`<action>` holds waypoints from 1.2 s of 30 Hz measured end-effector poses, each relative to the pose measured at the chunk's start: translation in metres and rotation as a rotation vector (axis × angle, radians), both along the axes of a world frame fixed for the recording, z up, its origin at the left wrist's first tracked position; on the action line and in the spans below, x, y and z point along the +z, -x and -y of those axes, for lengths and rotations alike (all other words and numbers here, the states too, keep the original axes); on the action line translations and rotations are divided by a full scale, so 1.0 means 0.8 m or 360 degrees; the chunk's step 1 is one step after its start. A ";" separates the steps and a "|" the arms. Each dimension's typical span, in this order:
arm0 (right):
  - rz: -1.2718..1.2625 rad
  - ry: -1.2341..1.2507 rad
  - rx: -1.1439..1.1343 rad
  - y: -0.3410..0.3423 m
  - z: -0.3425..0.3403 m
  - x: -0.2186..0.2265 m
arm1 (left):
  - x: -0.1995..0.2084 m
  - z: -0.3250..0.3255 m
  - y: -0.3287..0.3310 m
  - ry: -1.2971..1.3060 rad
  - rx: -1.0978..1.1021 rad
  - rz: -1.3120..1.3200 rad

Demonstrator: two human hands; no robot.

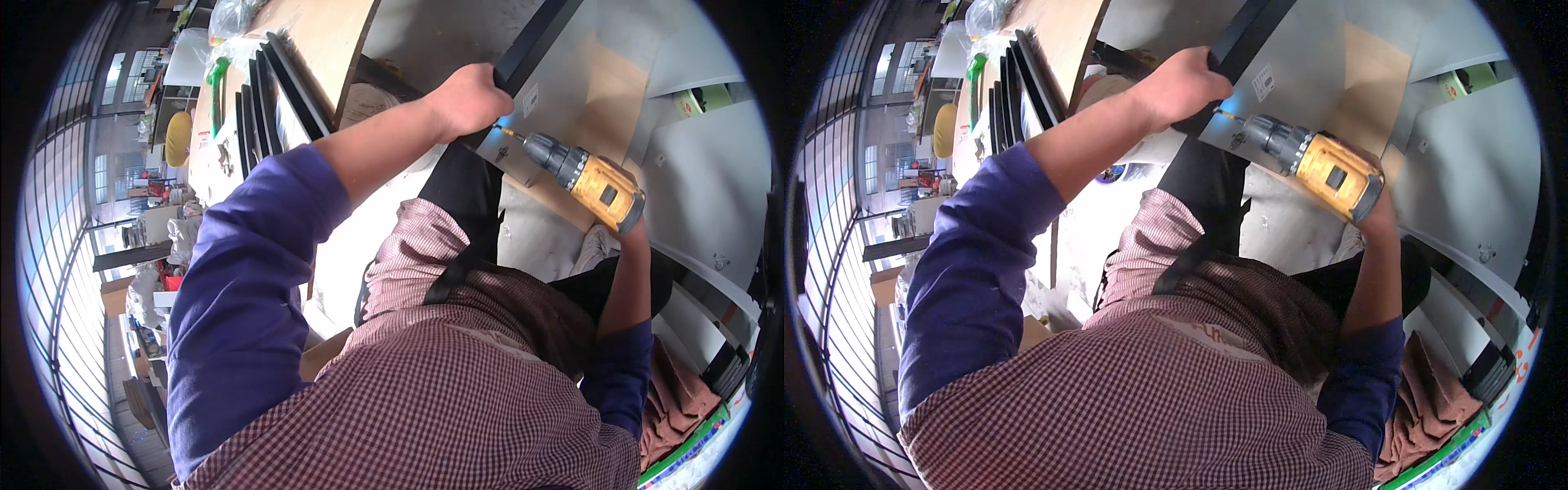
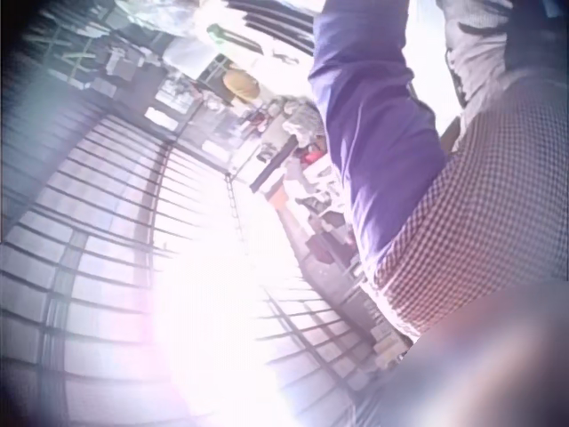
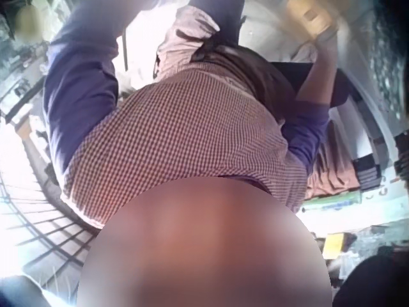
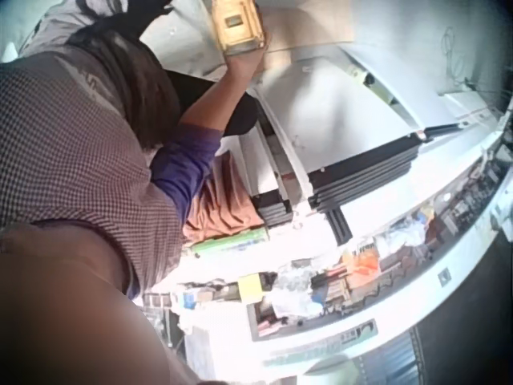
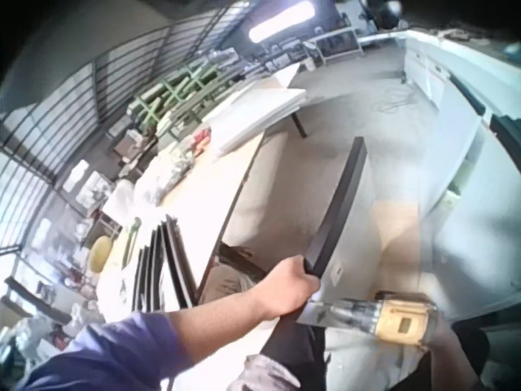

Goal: The person attaches black plastic edging to a white cabinet panel using a cordless drill and screws. They repeatedly align the edging, drive screws, and reposition the panel to secure the trim along the edges.

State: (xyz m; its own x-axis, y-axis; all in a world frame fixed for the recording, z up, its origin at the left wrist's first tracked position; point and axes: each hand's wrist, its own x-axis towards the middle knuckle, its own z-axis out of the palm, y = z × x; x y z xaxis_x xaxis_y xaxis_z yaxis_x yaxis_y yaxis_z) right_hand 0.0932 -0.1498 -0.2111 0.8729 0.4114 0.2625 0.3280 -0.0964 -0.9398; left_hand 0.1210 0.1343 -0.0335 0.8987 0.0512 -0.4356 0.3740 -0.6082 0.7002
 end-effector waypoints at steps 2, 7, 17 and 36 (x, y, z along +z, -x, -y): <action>-0.0156 0.0074 0.0104 0.004 0.009 -0.009 | -0.002 0.001 0.001 0.0025 0.0003 -0.0013; -0.0172 0.0270 0.0169 0.002 0.023 -0.008 | -0.001 0.006 0.000 0.0082 -0.0004 -0.0036; -0.0256 0.0227 0.0065 0.013 0.018 0.013 | 0.000 0.015 0.003 0.0082 -0.0030 0.0010; -0.0416 -0.0162 0.0175 0.015 0.012 0.007 | 0.006 0.016 0.001 0.0019 0.0027 -0.0009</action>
